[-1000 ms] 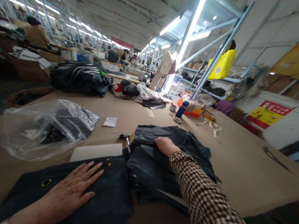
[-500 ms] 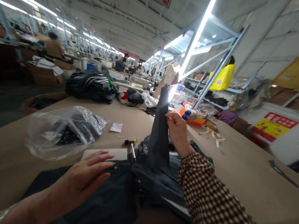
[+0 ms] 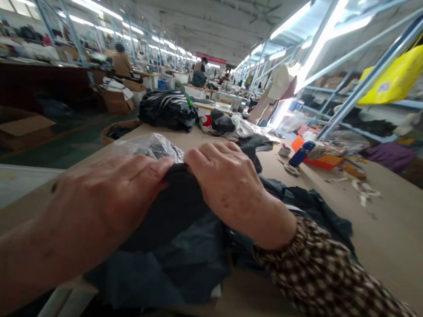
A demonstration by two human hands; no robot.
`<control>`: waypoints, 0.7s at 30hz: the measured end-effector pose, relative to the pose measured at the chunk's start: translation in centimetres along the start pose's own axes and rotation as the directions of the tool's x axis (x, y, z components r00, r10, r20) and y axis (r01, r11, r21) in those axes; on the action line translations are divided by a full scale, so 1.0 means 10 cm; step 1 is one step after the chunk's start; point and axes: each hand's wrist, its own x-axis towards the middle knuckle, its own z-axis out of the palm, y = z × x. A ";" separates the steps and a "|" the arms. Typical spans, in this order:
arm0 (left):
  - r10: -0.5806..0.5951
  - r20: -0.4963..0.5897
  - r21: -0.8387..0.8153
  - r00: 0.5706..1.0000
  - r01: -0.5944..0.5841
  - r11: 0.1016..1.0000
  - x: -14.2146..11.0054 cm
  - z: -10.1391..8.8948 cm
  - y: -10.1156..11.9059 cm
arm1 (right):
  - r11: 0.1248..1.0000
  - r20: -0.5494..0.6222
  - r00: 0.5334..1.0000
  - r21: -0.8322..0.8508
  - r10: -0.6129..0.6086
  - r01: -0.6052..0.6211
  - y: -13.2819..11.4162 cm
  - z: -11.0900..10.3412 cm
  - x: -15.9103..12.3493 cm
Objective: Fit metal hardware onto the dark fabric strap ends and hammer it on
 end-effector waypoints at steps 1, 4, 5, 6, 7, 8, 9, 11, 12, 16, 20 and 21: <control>-0.002 0.001 -0.050 1.000 0.002 0.999 -0.03 -0.05 -0.07 | 0.996 0.050 0.998 0.085 0.022 -0.026 -0.06 -0.06 0.00; 0.032 0.129 -0.365 0.991 0.017 0.931 -0.20 -0.22 -0.28 | 0.932 0.206 0.976 0.333 0.074 -0.141 -0.16 -0.25 -0.12; 0.036 0.202 -0.463 0.979 0.063 0.884 -0.28 -0.25 -0.34 | 0.893 0.274 0.959 0.413 0.069 -0.182 -0.17 -0.30 -0.19; 0.030 0.290 -0.530 0.957 0.134 0.837 -0.36 -0.26 -0.39 | 0.844 0.353 0.934 0.484 0.054 -0.232 -0.15 -0.32 -0.28; 0.019 0.381 -0.564 0.924 0.216 0.797 -0.44 -0.25 -0.43 | 0.785 0.441 0.897 0.543 0.035 -0.297 -0.13 -0.31 -0.38; 0.006 0.475 -0.569 0.880 0.302 0.765 -0.51 -0.20 -0.45 | 0.717 0.532 0.846 0.585 0.015 -0.380 -0.10 -0.26 -0.49; 0.006 0.558 -0.560 0.830 0.371 0.741 -0.57 -0.11 -0.45 | 0.637 0.616 0.788 0.606 0.005 -0.477 -0.06 -0.16 -0.60; 0.034 0.686 -0.514 0.727 0.450 0.730 -0.65 0.15 -0.41 | 0.459 0.744 0.668 0.588 0.016 -0.666 -0.02 0.15 -0.82; 0.040 0.730 -0.477 0.682 0.467 0.745 -0.67 0.31 -0.38 | 0.377 0.783 0.620 0.563 0.040 -0.736 -0.01 0.35 -0.92; 0.037 0.795 -0.344 0.606 0.399 0.850 -0.71 1.02 -0.27 | 0.432 0.782 0.574 0.442 0.243 -0.786 -0.02 1.12 -1.15; 0.000 0.819 -0.250 0.574 0.357 0.900 -0.73 1.50 -0.29 | 0.631 0.721 0.600 0.294 0.347 -0.718 0.00 1.57 -1.14; -0.008 0.823 -0.241 0.569 0.361 0.901 -0.73 1.58 -0.30 | 0.677 0.706 0.619 0.271 0.343 -0.684 0.01 1.64 -1.14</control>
